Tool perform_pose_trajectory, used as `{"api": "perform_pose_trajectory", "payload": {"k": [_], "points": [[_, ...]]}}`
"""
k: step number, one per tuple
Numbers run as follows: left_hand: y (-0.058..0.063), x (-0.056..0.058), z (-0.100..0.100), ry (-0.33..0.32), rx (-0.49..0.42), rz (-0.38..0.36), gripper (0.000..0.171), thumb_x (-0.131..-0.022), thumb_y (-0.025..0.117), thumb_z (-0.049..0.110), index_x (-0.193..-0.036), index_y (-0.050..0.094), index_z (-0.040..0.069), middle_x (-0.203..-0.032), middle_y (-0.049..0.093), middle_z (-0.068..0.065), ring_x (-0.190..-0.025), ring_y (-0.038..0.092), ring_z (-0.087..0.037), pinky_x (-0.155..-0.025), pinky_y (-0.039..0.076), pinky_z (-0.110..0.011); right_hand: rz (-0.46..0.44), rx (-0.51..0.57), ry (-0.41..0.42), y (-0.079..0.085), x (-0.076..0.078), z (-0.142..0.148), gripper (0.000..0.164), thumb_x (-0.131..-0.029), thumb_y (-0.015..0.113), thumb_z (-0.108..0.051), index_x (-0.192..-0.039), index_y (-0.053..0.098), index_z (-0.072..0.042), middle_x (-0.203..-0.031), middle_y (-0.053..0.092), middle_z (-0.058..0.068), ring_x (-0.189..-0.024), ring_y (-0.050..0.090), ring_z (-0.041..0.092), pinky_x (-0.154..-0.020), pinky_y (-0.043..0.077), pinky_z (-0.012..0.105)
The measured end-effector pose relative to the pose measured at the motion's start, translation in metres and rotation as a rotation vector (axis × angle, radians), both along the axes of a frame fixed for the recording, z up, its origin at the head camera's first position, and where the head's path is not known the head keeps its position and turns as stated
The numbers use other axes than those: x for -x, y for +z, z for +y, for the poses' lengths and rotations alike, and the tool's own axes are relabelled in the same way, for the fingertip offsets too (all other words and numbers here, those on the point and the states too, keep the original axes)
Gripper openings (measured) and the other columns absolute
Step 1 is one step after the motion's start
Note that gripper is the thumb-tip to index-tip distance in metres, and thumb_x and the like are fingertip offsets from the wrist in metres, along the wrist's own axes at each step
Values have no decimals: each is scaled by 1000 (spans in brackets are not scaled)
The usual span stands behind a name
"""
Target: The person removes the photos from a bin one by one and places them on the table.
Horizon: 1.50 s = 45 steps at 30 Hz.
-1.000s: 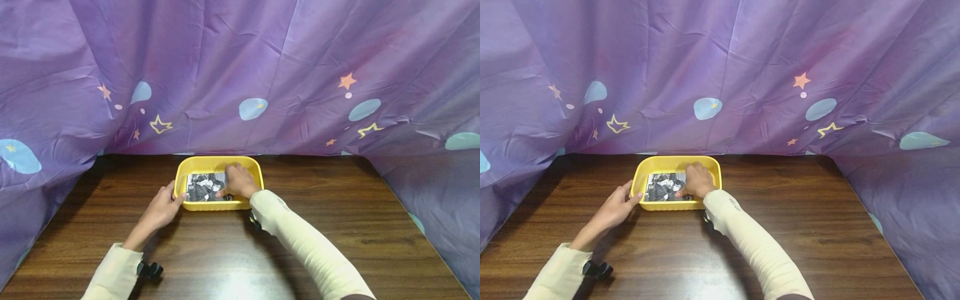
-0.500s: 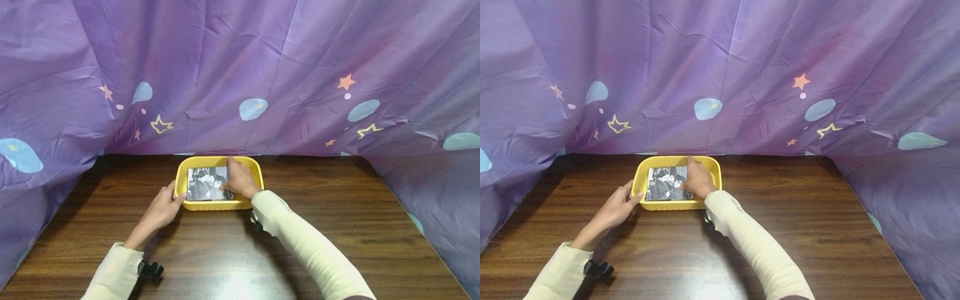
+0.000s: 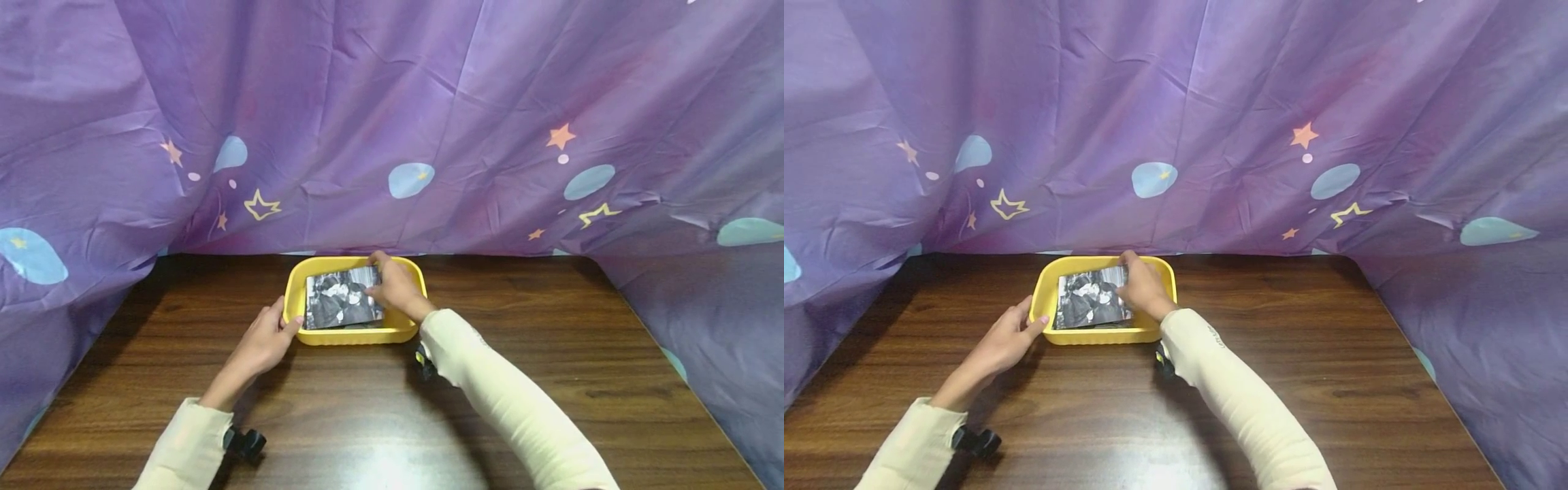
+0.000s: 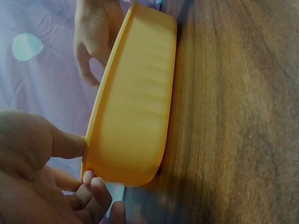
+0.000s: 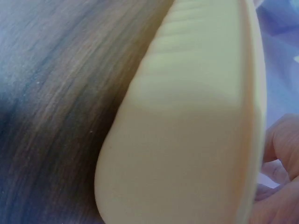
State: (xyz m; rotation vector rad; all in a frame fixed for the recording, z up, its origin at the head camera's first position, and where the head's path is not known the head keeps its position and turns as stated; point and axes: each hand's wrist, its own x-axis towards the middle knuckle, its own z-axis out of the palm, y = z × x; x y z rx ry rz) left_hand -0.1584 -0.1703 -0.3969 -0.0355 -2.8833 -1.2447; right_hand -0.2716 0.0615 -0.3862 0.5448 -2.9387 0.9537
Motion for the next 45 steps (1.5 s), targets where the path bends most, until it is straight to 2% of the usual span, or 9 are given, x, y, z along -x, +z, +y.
{"api": "perform_pose_trajectory", "payload": {"k": [4,11,14,18,23,30,33,39,45], "points": [[0,1,-1,1,2,-4,33,-103,55,19,-130,52,0,-93,48,-12,-91,50,-30,-82,43,-50,-14,85,7,10,-3,7,47,-79,82,-3,-121,60,-6,-82,64,10,-73,58,22,-69,49,37],[0,1,-1,4,-8,-19,35,-104,54,20,-132,51,0,-94,48,-12,-91,50,-29,-81,42,-48,-44,162,-6,37,-15,33,46,-81,82,-2,-121,61,-7,-97,70,15,-89,66,29,-83,53,44],[0,1,-1,0,-2,-13,36,-104,54,20,-133,51,0,-93,48,-11,-89,50,-28,-80,42,-47,-31,190,0,43,-25,47,47,-79,83,1,-120,61,-5,-90,68,14,-82,65,26,-76,53,40],[0,1,-2,-14,2,3,38,-103,55,19,-135,50,-2,-92,48,-11,-88,50,-28,-79,42,-47,-30,274,47,44,-43,66,45,-78,82,7,-116,59,-1,-77,62,11,-66,58,18,-61,52,35],[0,1,-3,-15,2,-1,39,-103,55,19,-135,49,-3,-92,48,-11,-88,49,-28,-79,42,-45,-74,385,126,40,-67,82,45,-78,78,14,-115,55,4,-75,60,12,-56,55,16,-47,53,37],[0,2,-3,-14,-7,-7,33,-104,55,19,-129,51,-2,-91,46,-11,-86,48,-27,-75,40,-42,-189,450,136,26,-98,95,47,-79,75,17,-118,52,4,-80,57,13,-58,58,19,-49,54,50],[0,2,-3,-13,-6,-11,35,-104,55,19,-131,50,-2,-92,46,-11,-86,48,-27,-75,40,-41,-232,470,132,18,-110,97,47,-79,74,17,-118,51,3,-82,55,13,-58,58,19,-49,54,51],[1,1,-4,-16,-1,-2,37,-103,55,18,-133,50,-3,-92,47,-11,-88,49,-28,-76,40,-43,-288,469,128,-2,-125,99,46,-79,74,18,-115,52,0,-83,54,12,-57,57,16,-48,54,49],[1,2,-3,-20,-2,-2,31,-103,55,18,-128,52,-1,-92,47,-11,-87,49,-29,-76,40,-43,-312,465,116,-17,-133,103,44,-78,75,17,-112,52,0,-83,54,13,-59,59,18,-46,54,46]]}}
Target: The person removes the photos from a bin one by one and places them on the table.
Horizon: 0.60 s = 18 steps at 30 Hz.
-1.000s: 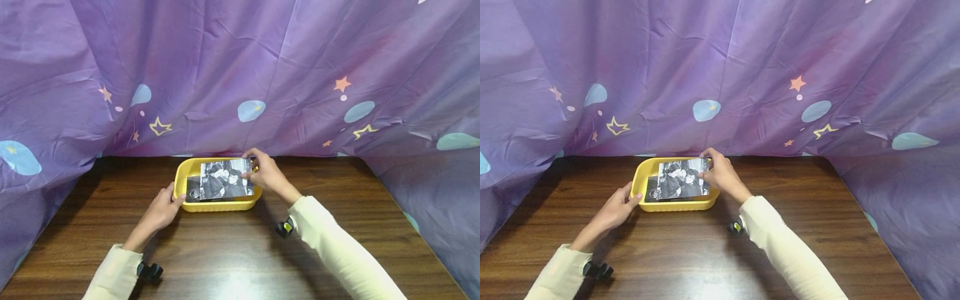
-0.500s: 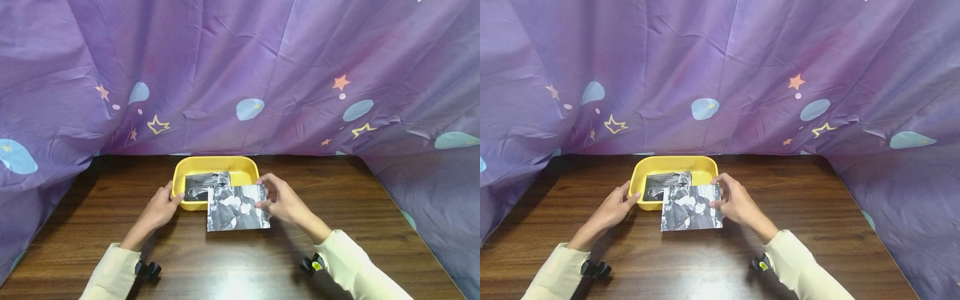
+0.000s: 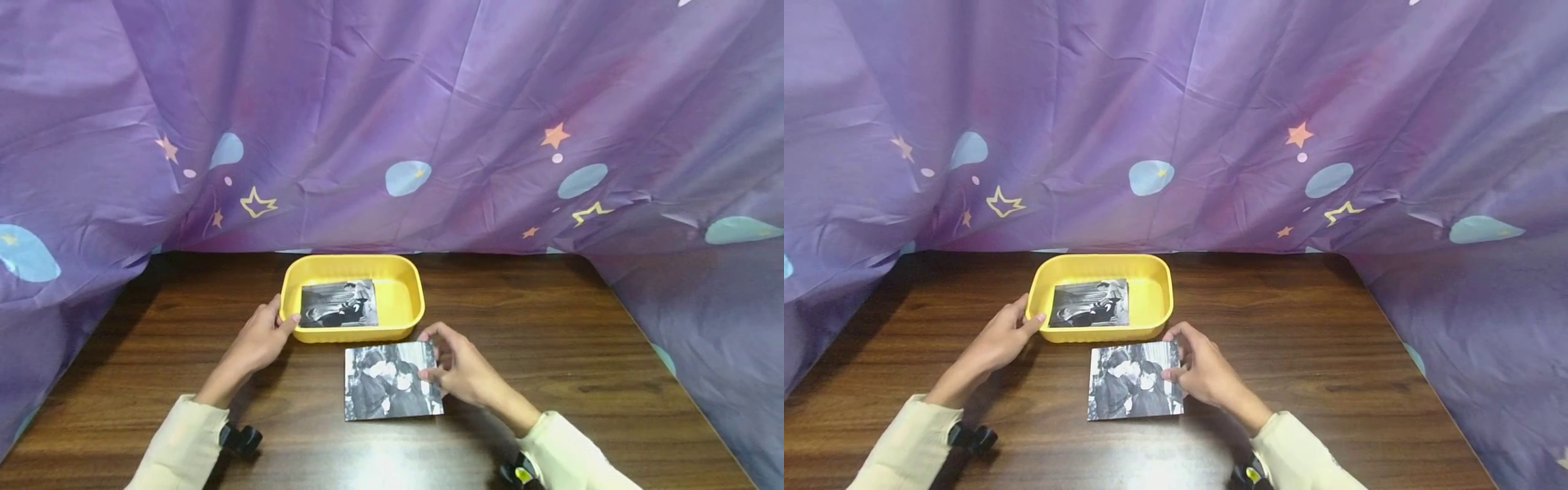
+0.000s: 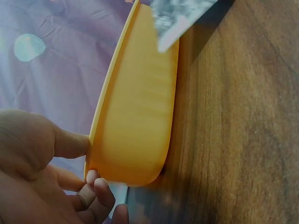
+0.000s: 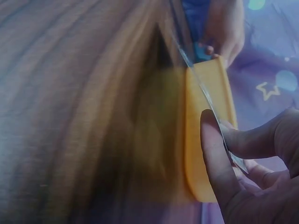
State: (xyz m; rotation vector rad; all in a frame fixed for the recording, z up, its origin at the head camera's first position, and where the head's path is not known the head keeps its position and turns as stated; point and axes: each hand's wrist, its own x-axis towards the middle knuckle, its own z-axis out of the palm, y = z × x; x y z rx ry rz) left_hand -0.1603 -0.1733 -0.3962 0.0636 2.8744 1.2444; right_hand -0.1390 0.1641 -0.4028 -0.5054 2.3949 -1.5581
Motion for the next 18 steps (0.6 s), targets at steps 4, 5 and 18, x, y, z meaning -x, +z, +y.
{"api": "perform_pose_trajectory", "payload": {"k": [4,5,18], "points": [[1,0,1,1,3,-2,30,-103,55,18,-127,52,-1,-91,47,-12,-87,49,-29,-75,40,-43,19,-54,-12,-8,-1,1,45,-76,77,16,-110,54,-1,-79,55,10,-57,58,16,-45,54,39],[2,0,1,3,3,-6,33,-103,55,19,-129,52,-1,-92,47,-12,-88,49,-29,-76,40,-43,39,-82,-20,-10,-1,1,45,-75,78,16,-109,54,-1,-78,55,9,-56,58,16,-45,53,38],[0,-1,1,5,7,-14,38,-104,54,19,-134,49,-3,-93,47,-12,-89,49,-30,-78,41,-45,286,-480,-79,-19,-2,-3,52,-66,93,-9,-109,63,-8,-68,57,-5,-58,50,8,-56,45,29]]}}
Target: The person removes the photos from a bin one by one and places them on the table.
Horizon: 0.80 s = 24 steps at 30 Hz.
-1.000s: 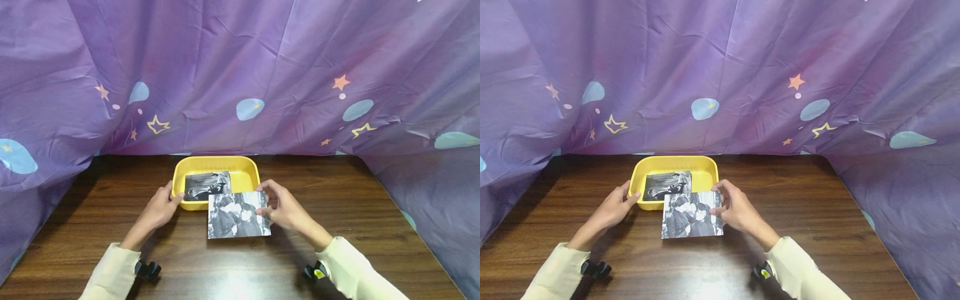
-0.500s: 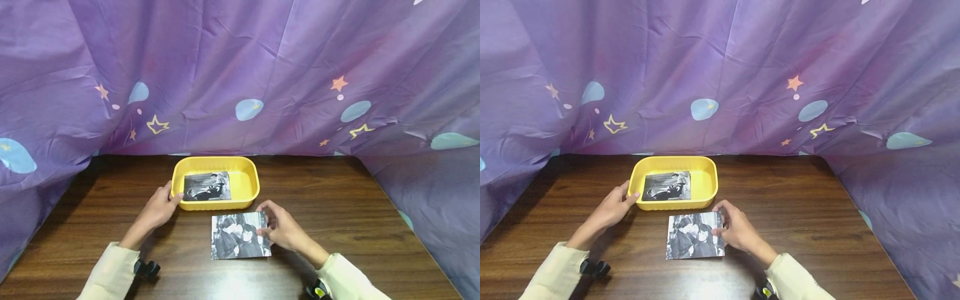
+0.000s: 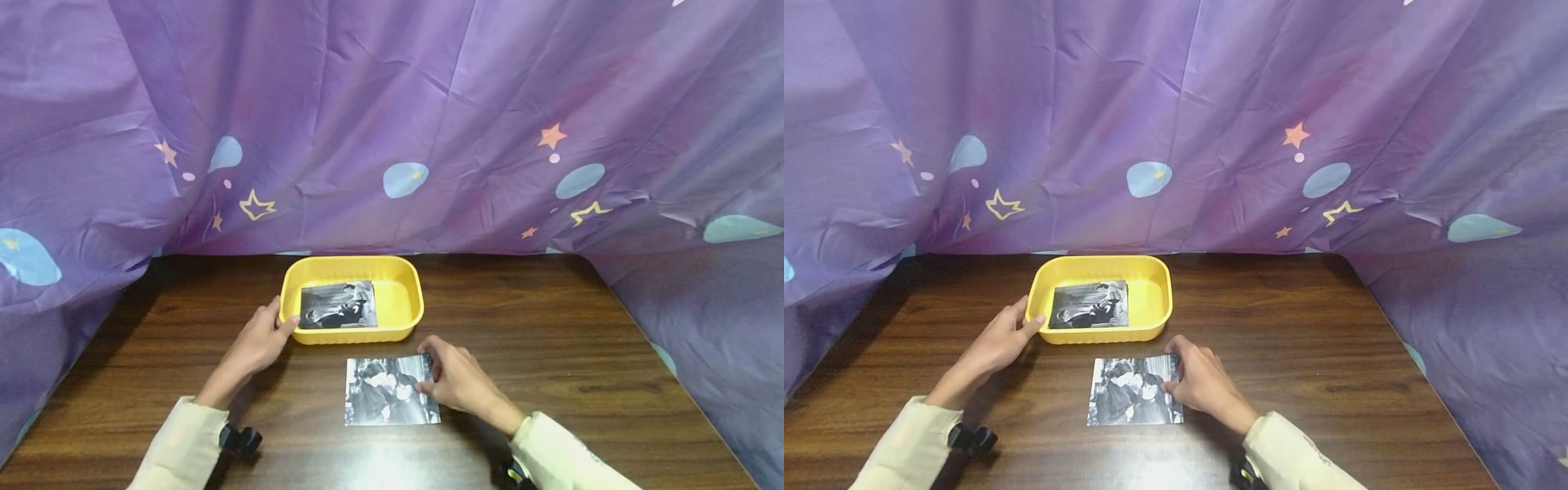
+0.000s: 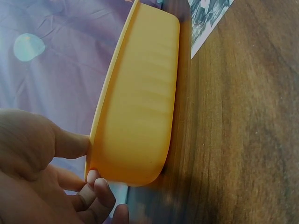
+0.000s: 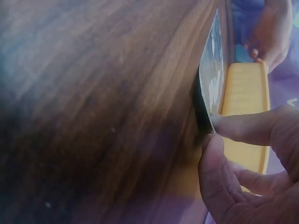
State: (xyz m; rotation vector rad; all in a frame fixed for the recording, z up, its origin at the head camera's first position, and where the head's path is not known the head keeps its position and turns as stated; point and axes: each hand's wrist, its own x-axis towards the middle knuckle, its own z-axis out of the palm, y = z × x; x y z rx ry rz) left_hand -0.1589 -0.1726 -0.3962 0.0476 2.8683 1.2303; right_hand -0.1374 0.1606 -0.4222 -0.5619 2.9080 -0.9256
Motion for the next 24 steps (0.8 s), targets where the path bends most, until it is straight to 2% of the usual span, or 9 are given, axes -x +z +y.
{"api": "perform_pose_trajectory", "payload": {"k": [7,19,24], "points": [[0,1,0,3,0,-9,35,-104,54,19,-131,51,-2,-93,47,-12,-88,49,-29,-77,41,-44,-35,-42,-27,1,-1,-1,57,-67,94,-12,-112,60,-6,-69,58,-4,-58,52,9,-55,47,30],[-1,1,0,3,-10,-35,48,-104,53,21,-144,42,-5,-97,47,-14,-94,49,-32,-83,41,-49,-39,-80,-35,3,-1,-1,58,-68,94,-15,-113,59,-4,-69,59,-3,-58,54,9,-54,48,29],[0,1,0,1,1,-29,42,-104,54,21,-139,46,-3,-95,47,-13,-92,49,-30,-81,41,-47,-10,-88,-20,16,4,-3,51,-70,94,-17,-107,62,-6,-69,59,-5,-58,53,9,-56,47,31]]}}
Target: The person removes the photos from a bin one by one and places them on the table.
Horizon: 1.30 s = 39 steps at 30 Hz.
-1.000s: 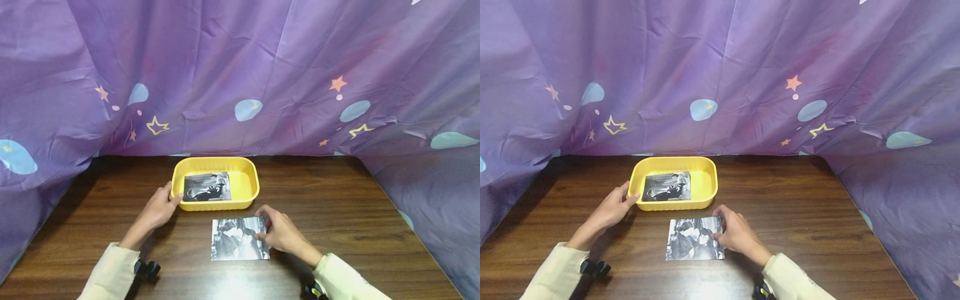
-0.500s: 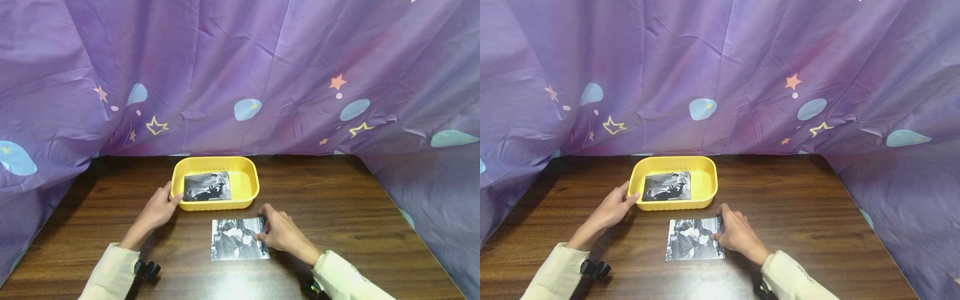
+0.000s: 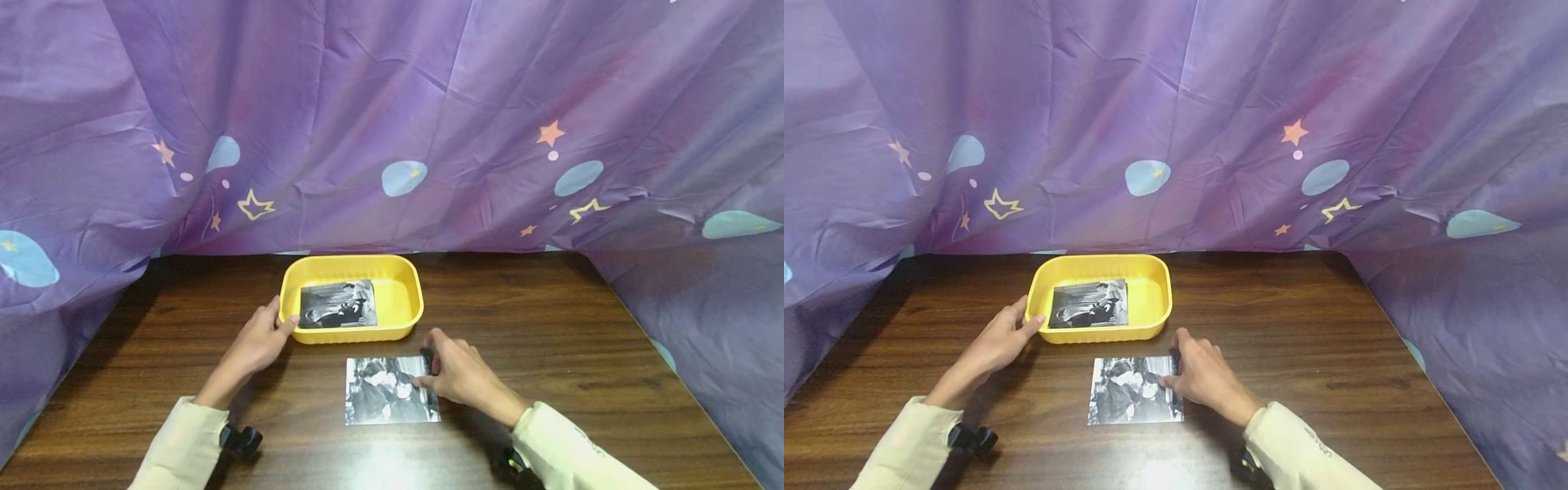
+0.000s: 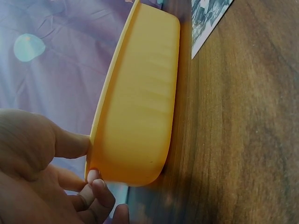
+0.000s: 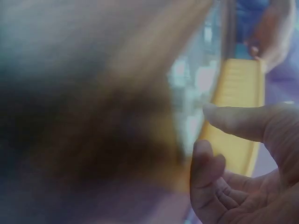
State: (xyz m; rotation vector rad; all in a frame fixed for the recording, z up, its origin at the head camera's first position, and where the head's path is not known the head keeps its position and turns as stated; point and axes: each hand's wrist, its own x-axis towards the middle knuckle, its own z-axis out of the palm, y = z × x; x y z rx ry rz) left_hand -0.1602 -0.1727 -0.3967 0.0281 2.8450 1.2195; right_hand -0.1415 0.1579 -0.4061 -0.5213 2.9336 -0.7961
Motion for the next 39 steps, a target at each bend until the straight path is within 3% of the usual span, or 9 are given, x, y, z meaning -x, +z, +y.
{"api": "perform_pose_trajectory", "payload": {"k": [4,8,13,19,23,28,31,39], "points": [[1,0,0,-8,-6,4,38,-105,54,21,-134,49,-2,-95,48,-13,-93,49,-31,-81,41,-48,30,17,19,25,11,-6,38,-74,91,-20,-99,66,-8,-68,59,-8,-58,54,8,-58,47,32],[2,-1,0,-8,-9,-8,49,-105,53,21,-145,42,-5,-98,48,-15,-97,50,-33,-87,41,-52,60,11,55,52,30,-16,33,-77,89,-24,-97,67,-9,-73,66,-5,-63,59,9,-64,50,35],[2,0,0,-7,2,-9,52,-105,52,21,-147,39,-7,-98,47,-15,-97,49,-34,-87,41,-53,80,-38,87,66,64,-37,37,-79,88,-29,-103,70,-9,-89,73,4,-80,67,19,-77,52,42],[1,0,0,4,3,4,40,-105,53,20,-137,47,-2,-98,47,-15,-94,49,-32,-85,41,-52,39,-85,140,57,102,-72,49,-81,86,-33,-117,70,-4,-108,72,11,-100,66,26,-91,49,44],[0,0,1,8,-4,4,38,-105,53,21,-136,48,-1,-98,48,-14,-94,49,-32,-85,42,-52,9,-141,169,44,118,-95,63,-78,89,-39,-124,66,-4,-120,68,13,-107,62,27,-96,47,41],[-2,0,2,8,-19,1,38,-104,54,21,-136,50,0,-98,49,-15,-94,50,-31,-85,42,-52,-70,-231,157,30,124,-114,80,-72,90,-49,-133,61,-6,-130,59,14,-116,57,33,-101,45,45],[-2,1,2,10,-15,5,40,-104,54,21,-137,49,-1,-98,49,-15,-93,50,-31,-84,42,-52,-73,-280,134,24,126,-121,85,-69,90,-52,-135,60,-8,-132,56,15,-118,55,37,-100,46,48],[-2,2,0,7,-13,22,35,-104,54,18,-132,51,-2,-97,49,-15,-92,50,-31,-83,42,-51,-86,-337,103,13,132,-124,81,-66,93,-48,-130,61,-11,-138,52,15,-121,53,39,-100,45,50]]}}
